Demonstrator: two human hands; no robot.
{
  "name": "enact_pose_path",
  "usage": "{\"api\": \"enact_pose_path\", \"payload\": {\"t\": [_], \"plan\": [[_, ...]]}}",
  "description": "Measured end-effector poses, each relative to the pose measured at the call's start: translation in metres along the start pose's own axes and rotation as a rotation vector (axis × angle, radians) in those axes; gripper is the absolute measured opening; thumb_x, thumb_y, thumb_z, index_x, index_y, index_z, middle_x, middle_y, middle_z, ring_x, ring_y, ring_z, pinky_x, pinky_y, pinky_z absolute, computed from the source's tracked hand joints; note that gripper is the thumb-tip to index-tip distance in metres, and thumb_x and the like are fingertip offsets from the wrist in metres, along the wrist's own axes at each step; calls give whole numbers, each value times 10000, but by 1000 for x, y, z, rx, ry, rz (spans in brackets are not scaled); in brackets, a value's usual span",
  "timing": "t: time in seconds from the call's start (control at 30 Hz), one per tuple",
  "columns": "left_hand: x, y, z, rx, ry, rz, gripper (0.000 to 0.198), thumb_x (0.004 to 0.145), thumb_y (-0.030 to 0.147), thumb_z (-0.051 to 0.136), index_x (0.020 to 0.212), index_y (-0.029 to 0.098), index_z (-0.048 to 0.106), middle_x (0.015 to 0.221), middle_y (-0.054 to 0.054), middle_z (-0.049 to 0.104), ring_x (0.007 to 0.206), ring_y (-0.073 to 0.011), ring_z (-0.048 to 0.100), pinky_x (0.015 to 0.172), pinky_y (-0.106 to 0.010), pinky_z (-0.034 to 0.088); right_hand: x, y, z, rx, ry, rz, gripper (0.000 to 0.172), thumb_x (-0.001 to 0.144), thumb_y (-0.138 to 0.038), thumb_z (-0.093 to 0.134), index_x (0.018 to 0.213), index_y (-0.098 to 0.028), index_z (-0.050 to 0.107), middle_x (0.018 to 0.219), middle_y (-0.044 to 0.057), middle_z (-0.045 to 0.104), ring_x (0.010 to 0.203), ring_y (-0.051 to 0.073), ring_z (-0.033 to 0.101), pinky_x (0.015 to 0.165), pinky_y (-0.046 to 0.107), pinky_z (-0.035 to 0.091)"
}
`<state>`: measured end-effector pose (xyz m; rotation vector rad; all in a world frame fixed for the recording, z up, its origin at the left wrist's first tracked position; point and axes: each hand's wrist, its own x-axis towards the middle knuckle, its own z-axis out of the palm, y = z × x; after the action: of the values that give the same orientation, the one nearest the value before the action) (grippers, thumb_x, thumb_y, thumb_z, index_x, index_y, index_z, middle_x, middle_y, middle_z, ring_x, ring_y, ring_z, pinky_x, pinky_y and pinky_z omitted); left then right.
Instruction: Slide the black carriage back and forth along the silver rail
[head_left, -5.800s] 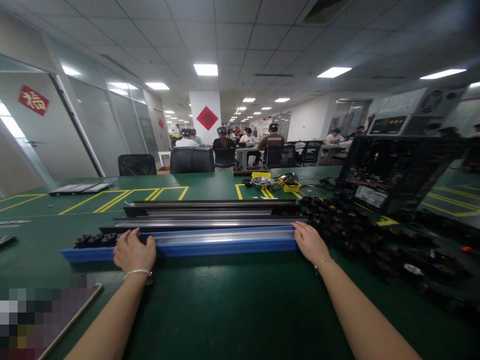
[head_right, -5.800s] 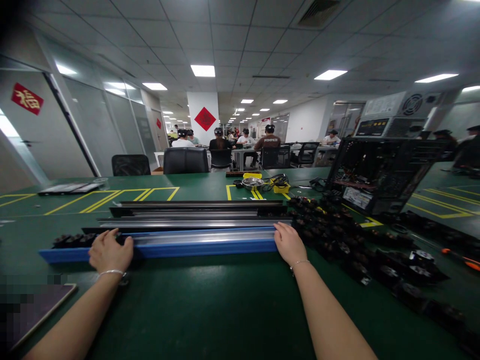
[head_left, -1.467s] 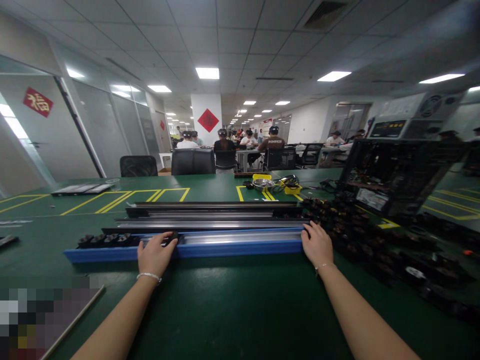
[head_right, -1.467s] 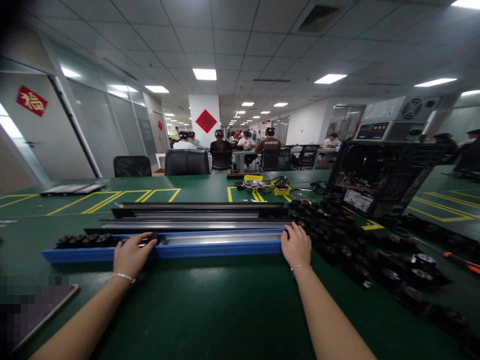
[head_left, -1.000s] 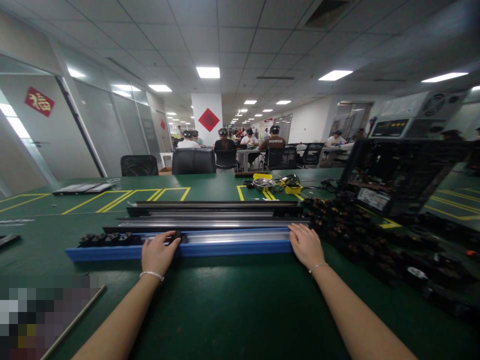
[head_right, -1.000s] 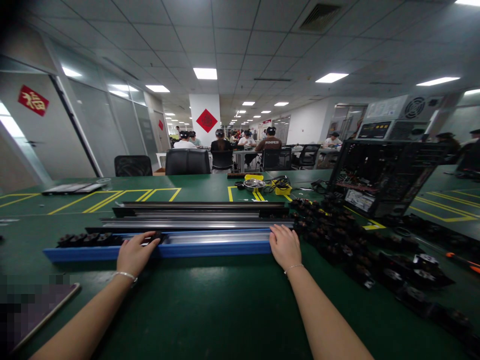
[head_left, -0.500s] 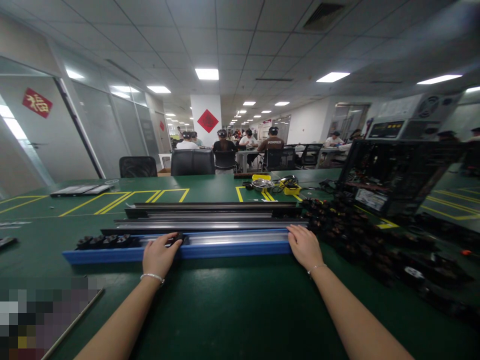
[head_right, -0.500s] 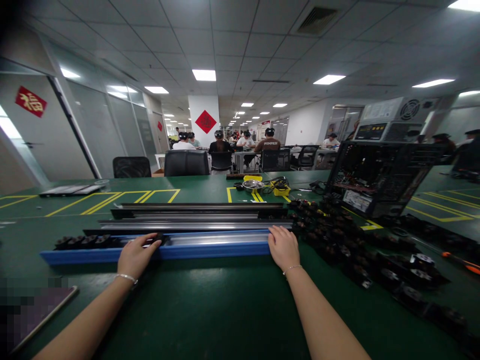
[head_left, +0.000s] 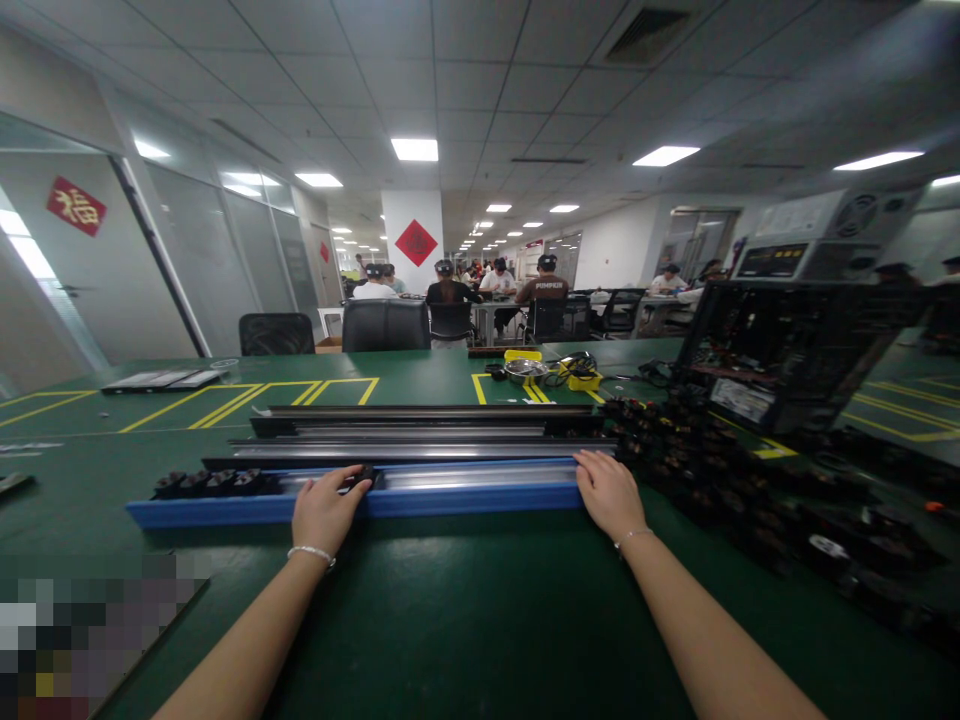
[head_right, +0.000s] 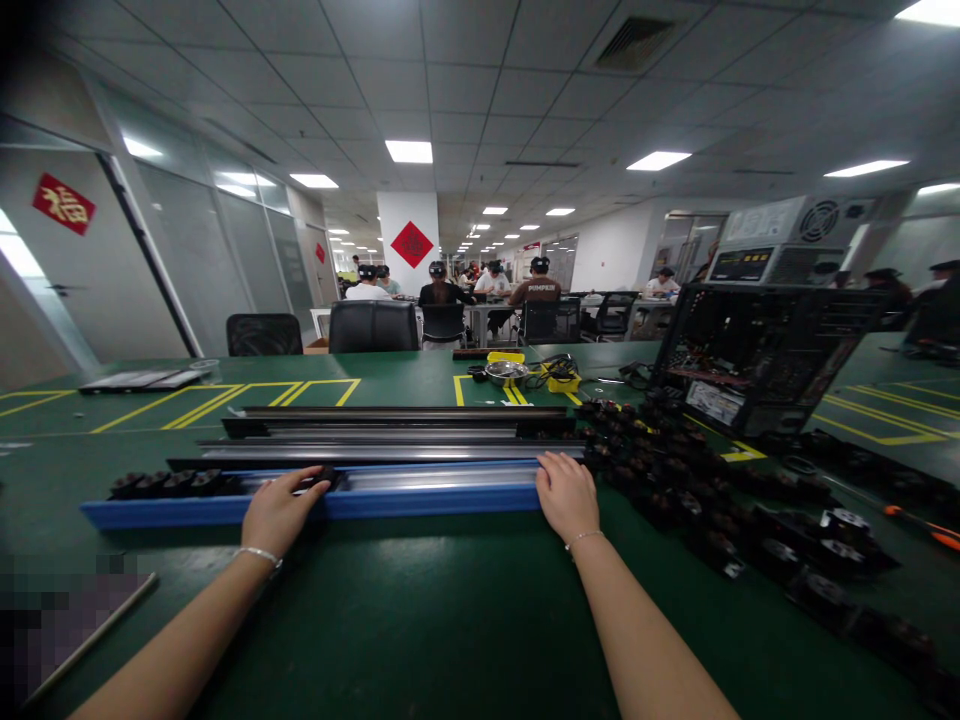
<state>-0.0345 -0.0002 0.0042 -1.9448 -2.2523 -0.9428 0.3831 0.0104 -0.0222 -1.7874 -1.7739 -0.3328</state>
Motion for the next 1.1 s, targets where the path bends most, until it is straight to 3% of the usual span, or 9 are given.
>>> {"api": "enact_pose_path", "payload": {"t": [0.2, 0.5, 1.1], "plan": [[0, 1, 1, -8, -2, 19, 323, 778, 393, 503, 1024, 236, 641, 1043, -36, 677, 954, -204, 610, 935, -369, 370, 1, 0, 0, -6, -5, -6, 384, 842, -283, 340, 1072, -193, 634, 1179, 47, 597, 1152, 210, 465, 981, 390, 323], [0, -1, 6, -14, -13, 40, 325, 794, 396, 486, 1057, 260, 621, 1090, -41, 659, 970, -195, 600, 1019, -409, 279, 2, 2, 1, 9, 5, -22, 393, 833, -269, 343, 1072, -175, 640, 1162, 58, 606, 1149, 208, 468, 982, 377, 343], [-1, 2, 7, -12, -14, 59, 309, 799, 391, 488, 1049, 276, 628, 1090, -21, 662, 960, -188, 601, 1046, -398, 252, 2, 2, 2, 1, 11, -33, 389, 830, -260, 345, 1071, -175, 638, 1157, 54, 608, 1146, 200, 469, 978, 364, 352]]}}
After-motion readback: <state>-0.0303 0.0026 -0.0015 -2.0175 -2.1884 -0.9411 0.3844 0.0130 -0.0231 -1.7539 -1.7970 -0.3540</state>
